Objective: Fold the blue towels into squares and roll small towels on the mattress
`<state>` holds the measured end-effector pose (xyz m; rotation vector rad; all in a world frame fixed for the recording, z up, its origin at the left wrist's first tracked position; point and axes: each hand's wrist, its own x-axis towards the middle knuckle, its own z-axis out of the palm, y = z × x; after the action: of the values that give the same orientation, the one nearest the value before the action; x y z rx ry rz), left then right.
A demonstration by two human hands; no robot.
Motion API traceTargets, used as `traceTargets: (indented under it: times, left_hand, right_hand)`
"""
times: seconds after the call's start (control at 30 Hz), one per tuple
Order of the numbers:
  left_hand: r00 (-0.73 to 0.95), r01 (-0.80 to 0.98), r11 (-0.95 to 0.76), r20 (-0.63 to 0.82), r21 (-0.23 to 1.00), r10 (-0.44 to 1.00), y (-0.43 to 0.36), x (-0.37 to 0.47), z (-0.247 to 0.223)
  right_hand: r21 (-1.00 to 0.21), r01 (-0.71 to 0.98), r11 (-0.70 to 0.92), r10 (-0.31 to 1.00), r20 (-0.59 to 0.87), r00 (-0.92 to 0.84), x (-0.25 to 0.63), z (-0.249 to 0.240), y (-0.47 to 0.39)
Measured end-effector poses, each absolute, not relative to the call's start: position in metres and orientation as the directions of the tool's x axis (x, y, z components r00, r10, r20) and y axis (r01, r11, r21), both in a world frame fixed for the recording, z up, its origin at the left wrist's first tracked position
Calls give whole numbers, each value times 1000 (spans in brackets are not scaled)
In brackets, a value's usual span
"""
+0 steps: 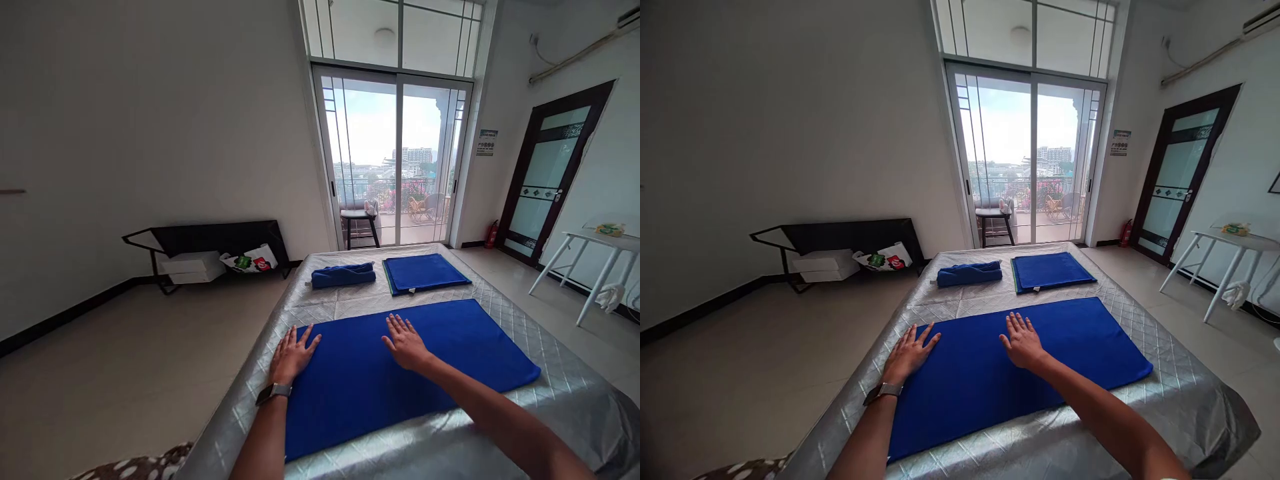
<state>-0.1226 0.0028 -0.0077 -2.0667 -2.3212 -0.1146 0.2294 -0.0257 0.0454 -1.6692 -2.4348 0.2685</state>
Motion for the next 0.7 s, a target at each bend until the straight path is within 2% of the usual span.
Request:
traceTargets:
  times: [0.1, 0.27, 0.37, 0.47, 0.57, 0.7]
  left_hand:
    - [-125, 992, 124, 77, 22, 989, 1, -118, -4]
    - [-170, 985, 165, 96, 52, 981, 1, -108, 0]
    - [-167, 985, 162, 104, 60, 980, 2, -107, -2]
    - [-159, 986, 152, 120, 63, 980, 3, -109, -3]
    - [-163, 985, 154, 127, 80, 978, 3, -109, -3]
    - [-184, 979, 170, 123, 115, 975, 1, -105, 0]
  right_hand:
    - [-318, 836, 446, 885, 20, -465, 192, 37, -45]
    - [-322, 868, 377, 911, -40, -411, 216, 38, -56]
    - [-256, 934, 249, 957, -81, -277, 272, 43, -56]
    - [-158, 987, 36, 993, -105, -53, 349, 43, -55]
    - [-79, 980, -181, 981, -82, 174, 428, 41, -58]
    - [-51, 931, -363, 932, -34, 361, 493, 43, -65]
